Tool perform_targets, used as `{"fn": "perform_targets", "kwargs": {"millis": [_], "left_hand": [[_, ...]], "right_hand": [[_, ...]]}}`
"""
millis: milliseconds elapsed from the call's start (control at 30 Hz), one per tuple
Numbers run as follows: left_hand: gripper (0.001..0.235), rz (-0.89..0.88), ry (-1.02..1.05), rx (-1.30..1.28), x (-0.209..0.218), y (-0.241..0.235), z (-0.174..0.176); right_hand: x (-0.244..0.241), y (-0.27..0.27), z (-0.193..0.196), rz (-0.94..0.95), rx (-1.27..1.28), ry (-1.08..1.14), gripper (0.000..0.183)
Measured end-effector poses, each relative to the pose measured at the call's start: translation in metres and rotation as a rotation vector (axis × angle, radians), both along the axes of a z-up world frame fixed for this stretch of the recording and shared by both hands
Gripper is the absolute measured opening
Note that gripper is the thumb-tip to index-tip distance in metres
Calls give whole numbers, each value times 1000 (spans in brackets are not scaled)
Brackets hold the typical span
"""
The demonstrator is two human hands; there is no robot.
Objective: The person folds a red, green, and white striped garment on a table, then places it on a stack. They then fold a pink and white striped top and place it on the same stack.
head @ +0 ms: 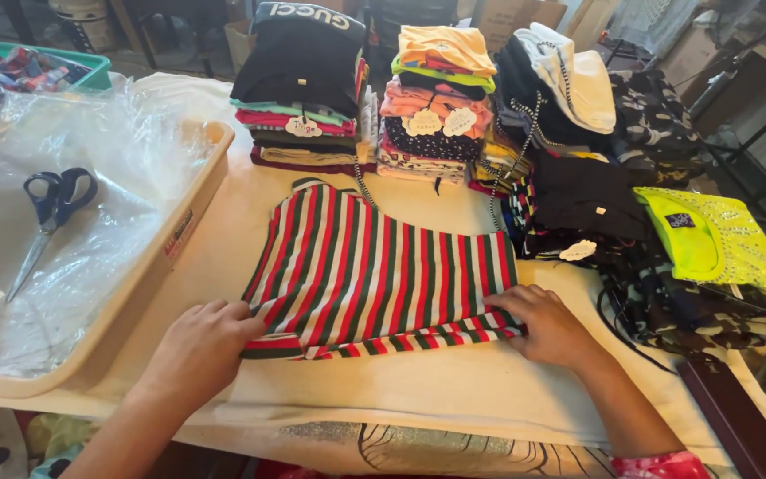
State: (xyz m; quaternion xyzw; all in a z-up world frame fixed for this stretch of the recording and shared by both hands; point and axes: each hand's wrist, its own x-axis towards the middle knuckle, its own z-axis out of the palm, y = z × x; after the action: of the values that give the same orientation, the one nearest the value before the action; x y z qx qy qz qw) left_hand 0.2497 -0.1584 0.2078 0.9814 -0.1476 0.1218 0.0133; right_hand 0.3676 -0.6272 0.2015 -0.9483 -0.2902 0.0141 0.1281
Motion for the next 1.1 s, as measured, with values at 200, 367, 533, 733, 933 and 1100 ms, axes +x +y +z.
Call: {"fn": "perform_targets", "kwargs": {"millis": [200,367,533,733,933,1100], "left_hand": [[37,-33,90,-79,-6,4,-3],[36,44,302,-112,-9,5,6],[17,261,-60,-175,23,7,29],[23,410,-515,-633,124,28,37],[21,-6,-402,-1779,195,21,97],[19,-380,-573,-1780,154,9,121]], "right_hand": [[-10,-19,-9,0,-101,-25,44],[-20,-40,-3,112,26,-174,24],[-8,-42,30,-47,207,139,42],[46,-19,85,-291,176,-445,38],[132,-15,121,-396,1054,-85,37],[121,-29,114,-118,1413,34,34]]}}
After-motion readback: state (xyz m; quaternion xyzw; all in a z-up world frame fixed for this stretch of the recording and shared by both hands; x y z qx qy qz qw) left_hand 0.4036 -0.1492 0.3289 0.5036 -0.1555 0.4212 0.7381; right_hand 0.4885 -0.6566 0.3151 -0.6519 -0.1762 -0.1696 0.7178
